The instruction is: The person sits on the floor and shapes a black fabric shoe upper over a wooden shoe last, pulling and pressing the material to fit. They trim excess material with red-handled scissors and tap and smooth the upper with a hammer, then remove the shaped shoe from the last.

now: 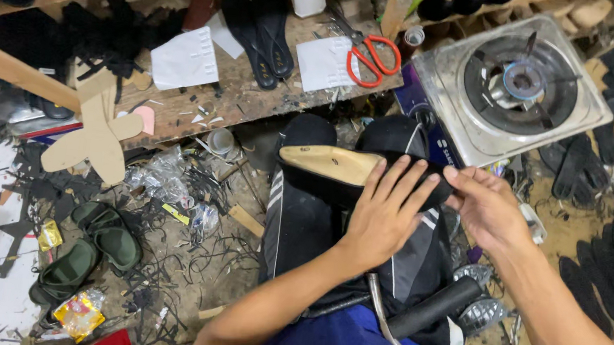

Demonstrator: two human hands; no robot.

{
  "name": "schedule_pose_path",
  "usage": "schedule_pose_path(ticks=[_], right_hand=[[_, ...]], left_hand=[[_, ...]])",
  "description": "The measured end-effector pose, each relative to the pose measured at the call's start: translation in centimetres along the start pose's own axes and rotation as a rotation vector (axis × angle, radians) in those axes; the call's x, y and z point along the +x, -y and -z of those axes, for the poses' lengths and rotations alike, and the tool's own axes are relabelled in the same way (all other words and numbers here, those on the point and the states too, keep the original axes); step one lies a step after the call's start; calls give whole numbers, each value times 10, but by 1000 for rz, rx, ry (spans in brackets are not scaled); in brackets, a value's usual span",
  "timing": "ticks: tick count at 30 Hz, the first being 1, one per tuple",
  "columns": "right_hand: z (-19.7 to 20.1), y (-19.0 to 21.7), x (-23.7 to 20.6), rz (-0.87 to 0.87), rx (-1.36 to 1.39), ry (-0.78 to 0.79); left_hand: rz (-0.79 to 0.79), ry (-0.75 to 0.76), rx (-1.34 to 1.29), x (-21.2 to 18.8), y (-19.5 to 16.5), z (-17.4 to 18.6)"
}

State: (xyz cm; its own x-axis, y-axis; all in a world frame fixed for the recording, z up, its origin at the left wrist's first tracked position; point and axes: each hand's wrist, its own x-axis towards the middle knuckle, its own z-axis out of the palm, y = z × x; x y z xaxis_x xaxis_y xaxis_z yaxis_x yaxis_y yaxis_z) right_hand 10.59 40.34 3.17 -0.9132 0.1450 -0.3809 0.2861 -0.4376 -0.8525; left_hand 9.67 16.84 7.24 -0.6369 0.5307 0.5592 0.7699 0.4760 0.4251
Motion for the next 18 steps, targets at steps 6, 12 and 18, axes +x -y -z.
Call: schedule_pose_path(ticks=[6, 12, 18], right_hand=[[-49, 22, -31, -172, 156, -57], [-94, 49, -68, 51, 167, 259], [-119, 45, -58, 268, -409, 337]], left_hand=[[-135, 24, 79, 18, 19, 19], [-88, -59, -159, 28, 39, 79], [363, -277, -514, 34, 86, 136]])
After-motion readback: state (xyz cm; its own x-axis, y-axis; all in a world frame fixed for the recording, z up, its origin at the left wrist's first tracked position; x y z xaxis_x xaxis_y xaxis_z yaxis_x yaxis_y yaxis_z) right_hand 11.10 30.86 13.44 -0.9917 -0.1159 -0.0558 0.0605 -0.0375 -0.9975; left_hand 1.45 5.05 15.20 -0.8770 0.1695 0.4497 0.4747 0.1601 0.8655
